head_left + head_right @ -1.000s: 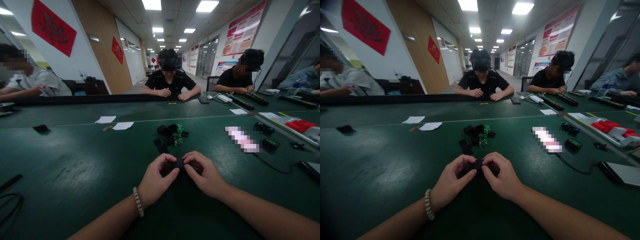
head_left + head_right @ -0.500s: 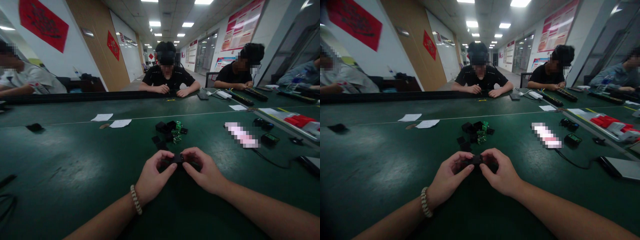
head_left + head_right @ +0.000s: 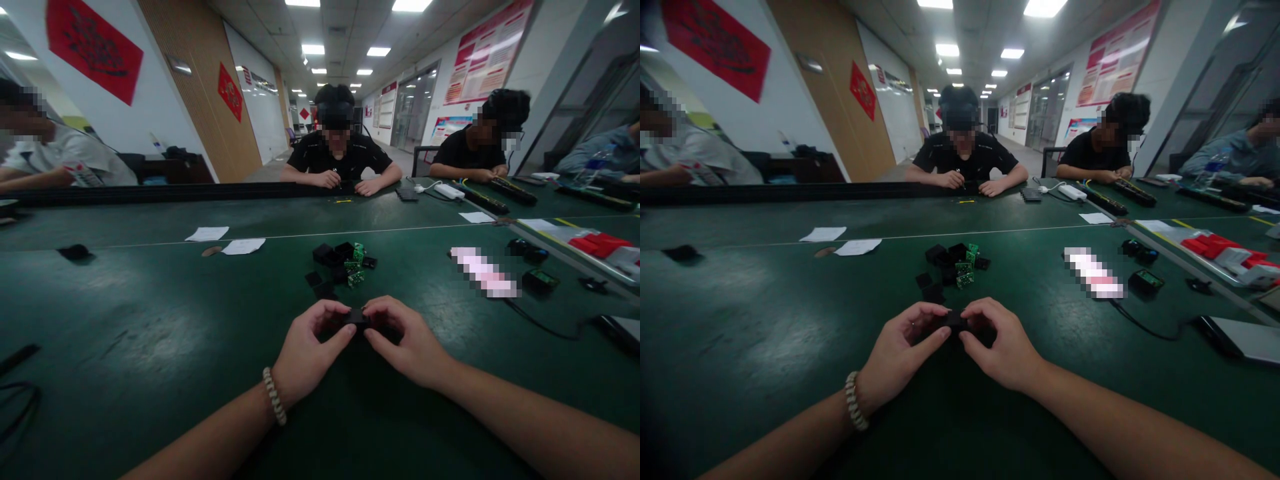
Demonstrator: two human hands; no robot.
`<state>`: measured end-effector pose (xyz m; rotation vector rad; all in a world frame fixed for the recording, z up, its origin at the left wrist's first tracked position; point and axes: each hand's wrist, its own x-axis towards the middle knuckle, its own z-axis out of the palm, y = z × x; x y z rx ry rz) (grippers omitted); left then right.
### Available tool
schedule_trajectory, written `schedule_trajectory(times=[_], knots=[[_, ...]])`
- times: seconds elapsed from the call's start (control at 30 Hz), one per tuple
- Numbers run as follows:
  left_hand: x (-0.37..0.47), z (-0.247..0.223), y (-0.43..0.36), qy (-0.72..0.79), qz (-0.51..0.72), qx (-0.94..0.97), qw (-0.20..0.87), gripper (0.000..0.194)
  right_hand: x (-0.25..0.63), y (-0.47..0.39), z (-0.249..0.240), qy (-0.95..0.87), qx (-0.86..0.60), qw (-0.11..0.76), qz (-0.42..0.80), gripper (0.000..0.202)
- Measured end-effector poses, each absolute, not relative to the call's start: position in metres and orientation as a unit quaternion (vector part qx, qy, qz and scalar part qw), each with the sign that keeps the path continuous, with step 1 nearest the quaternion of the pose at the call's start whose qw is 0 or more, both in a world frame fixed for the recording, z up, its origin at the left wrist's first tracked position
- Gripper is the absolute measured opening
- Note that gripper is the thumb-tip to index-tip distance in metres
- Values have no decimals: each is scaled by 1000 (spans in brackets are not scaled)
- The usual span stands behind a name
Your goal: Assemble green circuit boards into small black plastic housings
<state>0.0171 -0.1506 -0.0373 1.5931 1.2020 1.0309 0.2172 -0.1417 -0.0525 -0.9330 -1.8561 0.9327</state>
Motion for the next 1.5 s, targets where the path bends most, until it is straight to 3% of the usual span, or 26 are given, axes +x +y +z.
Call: schedule_trajectory(times=[1.23,1.5], knots=[[18,-46,-146,478,422,622,456,25,215,-143,-53,-713,-378,449,382,18],[17,-48,-147,470,426,611,473,33,214,-142,-58,-699,-376,464,393,33]])
